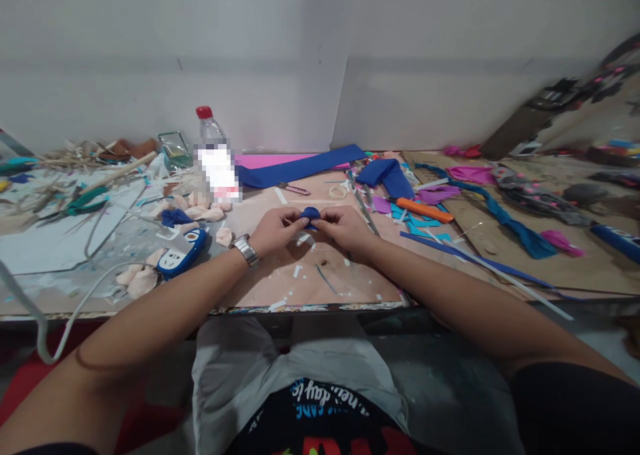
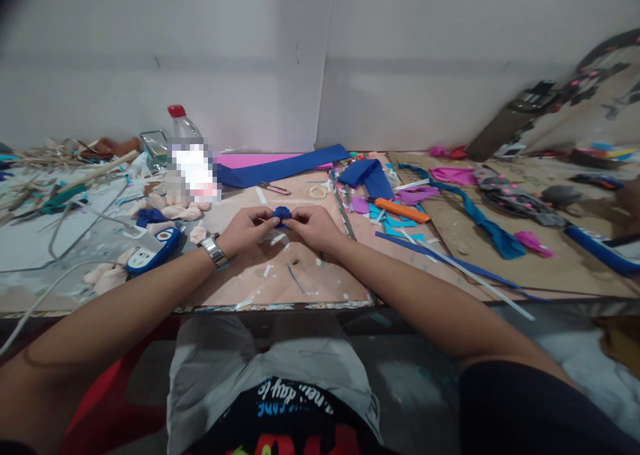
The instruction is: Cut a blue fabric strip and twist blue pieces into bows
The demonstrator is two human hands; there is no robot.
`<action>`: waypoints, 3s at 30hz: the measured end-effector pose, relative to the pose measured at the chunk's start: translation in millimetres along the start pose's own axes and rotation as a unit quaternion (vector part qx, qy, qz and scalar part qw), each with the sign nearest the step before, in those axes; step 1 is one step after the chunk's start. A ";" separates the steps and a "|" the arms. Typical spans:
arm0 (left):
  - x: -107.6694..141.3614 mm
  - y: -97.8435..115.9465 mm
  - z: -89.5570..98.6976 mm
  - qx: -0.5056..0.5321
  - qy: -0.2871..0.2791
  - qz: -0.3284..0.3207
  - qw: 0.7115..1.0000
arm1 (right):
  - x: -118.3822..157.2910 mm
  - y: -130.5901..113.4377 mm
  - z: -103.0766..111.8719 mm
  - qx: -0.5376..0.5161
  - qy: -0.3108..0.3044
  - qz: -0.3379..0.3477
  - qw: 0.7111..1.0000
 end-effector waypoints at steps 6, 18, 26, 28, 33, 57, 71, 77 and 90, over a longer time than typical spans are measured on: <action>-1.6 -6.2 1.0 0.033 0.006 0.023 0.999 | 0.8 -9.1 -0.2 0.014 -0.011 0.023 1.000; -5.3 -11.2 -5.5 0.071 -0.015 0.015 0.997 | 1.0 -14.6 -2.2 0.007 -0.016 0.040 0.999; -5.6 -6.6 -2.2 0.064 -0.009 0.008 0.998 | 0.5 -13.0 -2.8 -0.006 -0.015 0.025 1.000; -5.6 -4.6 -2.0 0.068 -0.009 0.001 0.998 | 0.1 -9.5 -5.1 -0.036 -0.021 0.014 0.999; -3.8 0.7 -7.5 0.049 -0.035 -0.022 0.998 | 0.0 -8.0 -5.0 -0.149 -0.015 0.013 0.989; 4.6 5.5 -15.7 0.059 -0.058 -0.026 0.996 | -2.0 -2.8 -6.2 -0.176 -0.009 0.020 0.984; 3.1 7.3 -12.4 0.214 -0.041 0.008 0.976 | 1.3 -6.3 -3.7 -0.209 0.015 -0.010 0.978; 1.4 2.7 -9.3 0.282 -0.028 0.043 0.958 | 0.7 4.6 -4.4 -0.276 0.022 -0.057 0.959; 1.2 -4.3 -11.1 0.255 -0.023 0.063 0.965 | 4.9 -7.1 -9.3 -0.266 -0.008 -0.034 0.963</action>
Point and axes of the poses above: each hand's wrist, its own x-axis away from the middle knuckle, its own z-axis out of the back of the hand, y = z × x, the point moved 10 cm from there along -x, towards the middle knuckle, and after that the axes turned 2 degrees about z, right-handed, at the moved point
